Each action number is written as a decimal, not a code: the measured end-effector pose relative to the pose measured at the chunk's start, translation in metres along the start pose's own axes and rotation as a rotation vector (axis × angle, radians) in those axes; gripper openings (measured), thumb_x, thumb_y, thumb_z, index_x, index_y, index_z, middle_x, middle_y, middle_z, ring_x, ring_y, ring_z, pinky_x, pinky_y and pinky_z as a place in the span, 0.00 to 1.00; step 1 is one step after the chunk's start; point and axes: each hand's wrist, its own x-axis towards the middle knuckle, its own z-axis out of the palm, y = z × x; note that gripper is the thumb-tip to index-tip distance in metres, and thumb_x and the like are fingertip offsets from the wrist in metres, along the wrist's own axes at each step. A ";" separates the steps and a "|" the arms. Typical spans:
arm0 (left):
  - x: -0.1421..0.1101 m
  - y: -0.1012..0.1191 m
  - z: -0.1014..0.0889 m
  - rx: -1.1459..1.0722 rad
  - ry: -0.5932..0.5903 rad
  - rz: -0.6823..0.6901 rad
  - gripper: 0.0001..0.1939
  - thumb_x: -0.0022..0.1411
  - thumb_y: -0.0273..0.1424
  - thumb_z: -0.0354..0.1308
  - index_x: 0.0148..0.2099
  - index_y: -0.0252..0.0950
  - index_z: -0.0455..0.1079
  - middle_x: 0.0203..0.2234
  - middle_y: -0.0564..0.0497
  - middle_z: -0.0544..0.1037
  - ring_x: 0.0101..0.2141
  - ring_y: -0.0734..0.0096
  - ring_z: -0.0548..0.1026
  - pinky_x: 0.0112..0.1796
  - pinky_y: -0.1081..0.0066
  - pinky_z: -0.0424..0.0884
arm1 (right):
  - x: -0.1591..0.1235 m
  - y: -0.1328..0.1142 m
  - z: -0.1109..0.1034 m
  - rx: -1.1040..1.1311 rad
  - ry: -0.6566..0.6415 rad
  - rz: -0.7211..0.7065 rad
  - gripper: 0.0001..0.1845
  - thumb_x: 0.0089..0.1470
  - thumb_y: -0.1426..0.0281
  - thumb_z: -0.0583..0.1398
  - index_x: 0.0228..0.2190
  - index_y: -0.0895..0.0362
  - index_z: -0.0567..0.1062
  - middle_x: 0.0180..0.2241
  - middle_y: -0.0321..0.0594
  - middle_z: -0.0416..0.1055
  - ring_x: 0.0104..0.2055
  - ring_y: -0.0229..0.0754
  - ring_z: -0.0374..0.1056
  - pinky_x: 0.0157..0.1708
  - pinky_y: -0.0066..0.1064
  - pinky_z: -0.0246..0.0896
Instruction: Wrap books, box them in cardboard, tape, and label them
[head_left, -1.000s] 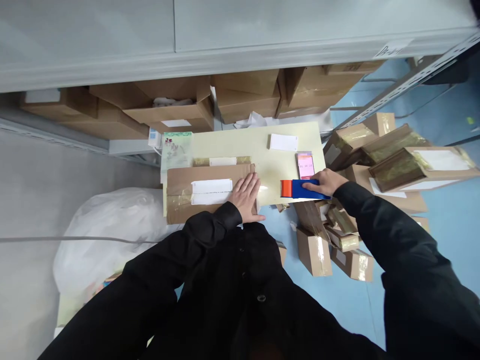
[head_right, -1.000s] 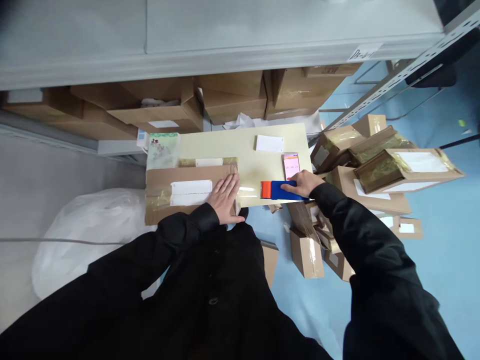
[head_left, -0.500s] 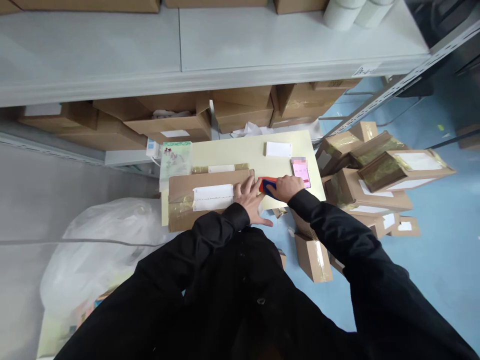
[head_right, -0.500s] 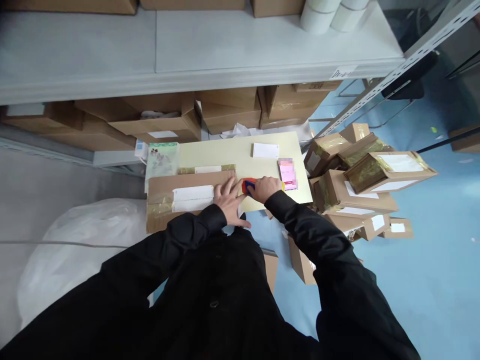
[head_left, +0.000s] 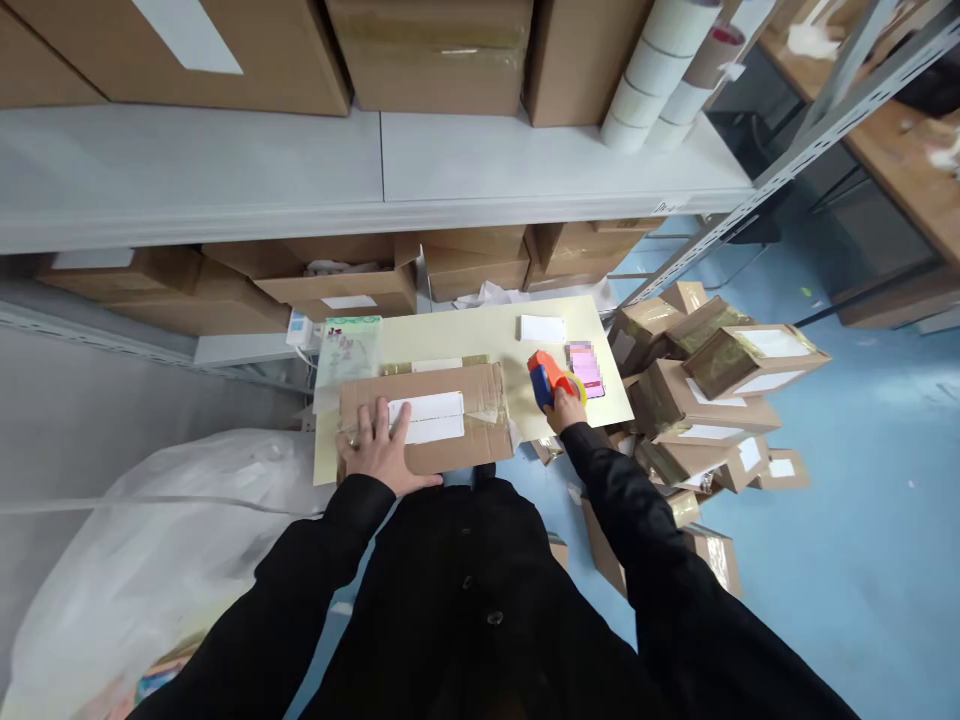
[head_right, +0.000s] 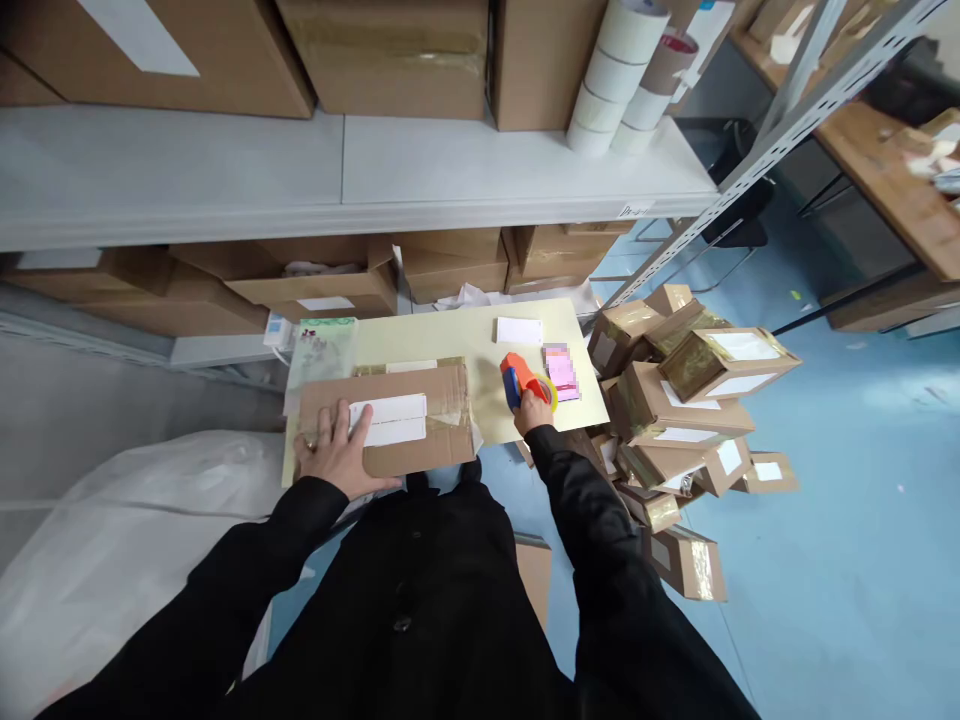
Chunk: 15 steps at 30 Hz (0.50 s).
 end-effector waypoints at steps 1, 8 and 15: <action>-0.001 0.004 0.000 -0.007 0.008 -0.028 0.68 0.31 0.64 0.58 0.69 0.37 0.38 0.67 0.35 0.36 0.63 0.34 0.32 0.53 0.33 0.40 | 0.004 -0.005 0.008 0.004 -0.028 0.014 0.20 0.53 0.71 0.55 0.47 0.67 0.64 0.42 0.58 0.70 0.42 0.52 0.68 0.43 0.38 0.57; 0.001 0.019 -0.004 -0.071 0.027 -0.075 0.67 0.34 0.64 0.57 0.68 0.34 0.39 0.66 0.29 0.34 0.63 0.29 0.32 0.50 0.30 0.43 | 0.018 -0.024 0.035 0.049 -0.063 -0.005 0.24 0.57 0.71 0.54 0.54 0.65 0.60 0.47 0.59 0.69 0.48 0.51 0.67 0.45 0.36 0.57; -0.019 -0.034 0.013 -0.204 0.166 -0.120 0.72 0.30 0.58 0.64 0.68 0.30 0.32 0.65 0.28 0.29 0.63 0.32 0.33 0.53 0.35 0.49 | -0.011 -0.005 0.028 0.192 -0.019 -0.252 0.45 0.46 0.72 0.63 0.61 0.62 0.51 0.55 0.60 0.63 0.55 0.56 0.62 0.53 0.43 0.55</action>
